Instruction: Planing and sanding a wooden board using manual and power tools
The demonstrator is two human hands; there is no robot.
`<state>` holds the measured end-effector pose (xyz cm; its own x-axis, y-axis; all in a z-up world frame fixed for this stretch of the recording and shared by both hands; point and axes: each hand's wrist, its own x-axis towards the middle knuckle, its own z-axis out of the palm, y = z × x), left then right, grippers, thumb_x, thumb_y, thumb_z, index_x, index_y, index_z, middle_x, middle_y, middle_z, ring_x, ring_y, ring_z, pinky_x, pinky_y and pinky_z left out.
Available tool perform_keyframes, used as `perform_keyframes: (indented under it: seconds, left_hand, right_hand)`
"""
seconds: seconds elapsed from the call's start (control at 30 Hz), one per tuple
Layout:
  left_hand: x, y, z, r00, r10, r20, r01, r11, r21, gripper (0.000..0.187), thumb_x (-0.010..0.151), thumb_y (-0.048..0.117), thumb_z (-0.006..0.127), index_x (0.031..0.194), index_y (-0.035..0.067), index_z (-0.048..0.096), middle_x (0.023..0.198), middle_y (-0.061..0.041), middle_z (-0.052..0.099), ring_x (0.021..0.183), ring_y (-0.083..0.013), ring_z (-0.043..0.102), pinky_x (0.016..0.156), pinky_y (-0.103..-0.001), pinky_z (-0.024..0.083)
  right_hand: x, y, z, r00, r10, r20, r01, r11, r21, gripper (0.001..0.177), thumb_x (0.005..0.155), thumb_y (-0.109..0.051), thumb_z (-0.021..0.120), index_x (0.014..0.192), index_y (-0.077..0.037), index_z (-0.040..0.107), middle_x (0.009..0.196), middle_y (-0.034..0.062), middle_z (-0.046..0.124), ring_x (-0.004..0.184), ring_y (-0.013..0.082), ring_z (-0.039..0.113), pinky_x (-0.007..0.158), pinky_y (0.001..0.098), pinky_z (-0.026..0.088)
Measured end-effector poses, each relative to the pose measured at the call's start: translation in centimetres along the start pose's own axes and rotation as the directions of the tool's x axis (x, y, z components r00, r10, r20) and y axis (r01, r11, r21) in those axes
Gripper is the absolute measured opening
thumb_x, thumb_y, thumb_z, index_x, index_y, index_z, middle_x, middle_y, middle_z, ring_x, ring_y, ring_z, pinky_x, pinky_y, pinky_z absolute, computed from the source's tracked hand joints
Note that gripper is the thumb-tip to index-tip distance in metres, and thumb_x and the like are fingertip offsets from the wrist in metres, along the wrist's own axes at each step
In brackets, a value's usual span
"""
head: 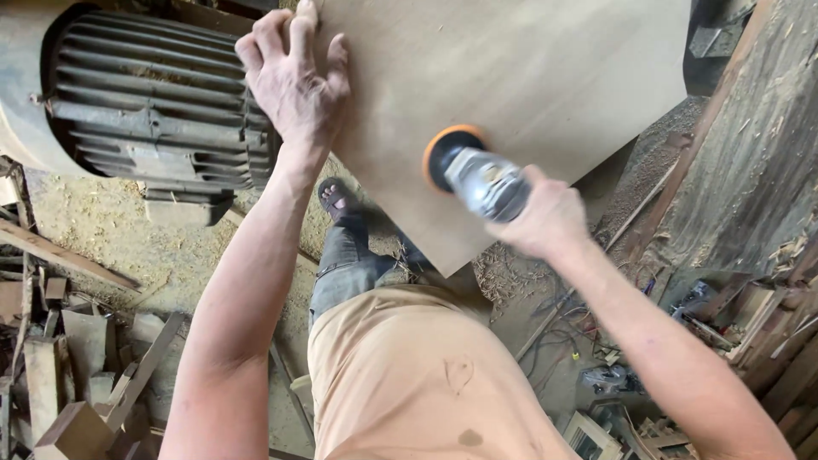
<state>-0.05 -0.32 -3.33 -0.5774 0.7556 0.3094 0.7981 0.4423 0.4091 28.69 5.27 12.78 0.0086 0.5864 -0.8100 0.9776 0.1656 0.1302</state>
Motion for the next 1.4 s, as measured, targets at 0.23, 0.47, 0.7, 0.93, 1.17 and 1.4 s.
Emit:
perform_keyframes:
  seconds: [0.23,0.47,0.7,0.93,1.17,1.4]
  left_hand:
    - [0.3,0.5,-0.6,0.998,-0.057,0.018,0.059,0.993,-0.106,0.035,0.095,0.053,0.077,0.113,0.024,0.067,0.121,-0.006,0.052,0.105,-0.0318,0.047,0.068,-0.05,0.055]
    - [0.5,0.9,-1.0,0.997,-0.065,0.036,0.069,0.993,-0.098,0.036,0.095,0.053,0.077,0.112,0.024,0.064,0.12,-0.006,0.052,0.107,-0.0314,0.047,0.064,-0.051,0.054]
    - [0.1,0.4,-0.3,1.0,0.005,-0.023,-0.005,1.0,-0.023,0.043,0.104,0.054,0.067,0.131,0.022,0.06,0.123,-0.006,0.053,0.106,-0.029,0.049,0.075,-0.043,0.053]
    - [0.3,0.5,-0.9,0.999,0.046,-0.027,-0.046,0.999,-0.013,0.041,0.107,0.051,0.06,0.132,0.018,0.061,0.12,-0.011,0.056,0.105,-0.0283,0.048,0.079,-0.039,0.048]
    - [1.0,1.3,-2.3,0.997,0.072,-0.015,-0.072,0.996,-0.042,0.043,0.109,0.049,0.059,0.128,0.011,0.066,0.119,-0.013,0.057,0.105,-0.0303,0.049,0.086,-0.041,0.048]
    - [0.9,1.3,-2.1,0.999,0.048,-0.003,-0.048,0.996,-0.074,0.036,0.104,0.038,0.07,0.126,0.01,0.068,0.122,-0.014,0.057,0.106,-0.0353,0.051,0.091,-0.047,0.049]
  right_hand:
    - [-2.9,-1.3,6.2,0.974,-0.207,-0.093,0.207,0.978,-0.014,0.076,0.065,-0.068,0.082,0.111,-0.012,0.057,0.088,0.0112,0.074,0.078,0.0297,0.074,0.072,0.0436,0.06]
    - [-1.5,0.0,4.1,0.986,-0.151,-0.074,0.154,0.988,0.032,0.07,0.071,-0.062,0.082,0.114,-0.012,0.057,0.088,0.0033,0.071,0.071,0.0164,0.072,0.063,0.0301,0.063]
    - [1.7,2.2,-1.4,0.988,-0.052,-0.144,0.064,0.995,0.082,0.063,0.071,-0.048,0.08,0.118,-0.01,0.061,0.096,0.0077,0.074,0.079,0.0219,0.073,0.071,0.0337,0.063]
    - [8.2,7.9,-6.4,0.956,0.059,-0.288,0.011,0.972,0.236,0.045,0.066,-0.04,0.084,0.098,-0.012,0.072,0.087,0.0064,0.073,0.076,0.0173,0.068,0.067,0.0357,0.055]
    - [13.9,12.0,-12.6,0.934,0.171,-0.313,-0.024,0.906,0.422,0.036,0.068,-0.032,0.082,0.101,-0.018,0.075,0.095,-0.0009,0.072,0.08,0.0086,0.062,0.067,0.0283,0.052]
    - [16.6,13.4,-15.1,0.92,0.119,-0.373,0.075,0.881,0.467,0.024,0.072,-0.03,0.081,0.094,-0.023,0.073,0.085,-0.009,0.065,0.076,0.0017,0.055,0.062,0.0254,0.047]
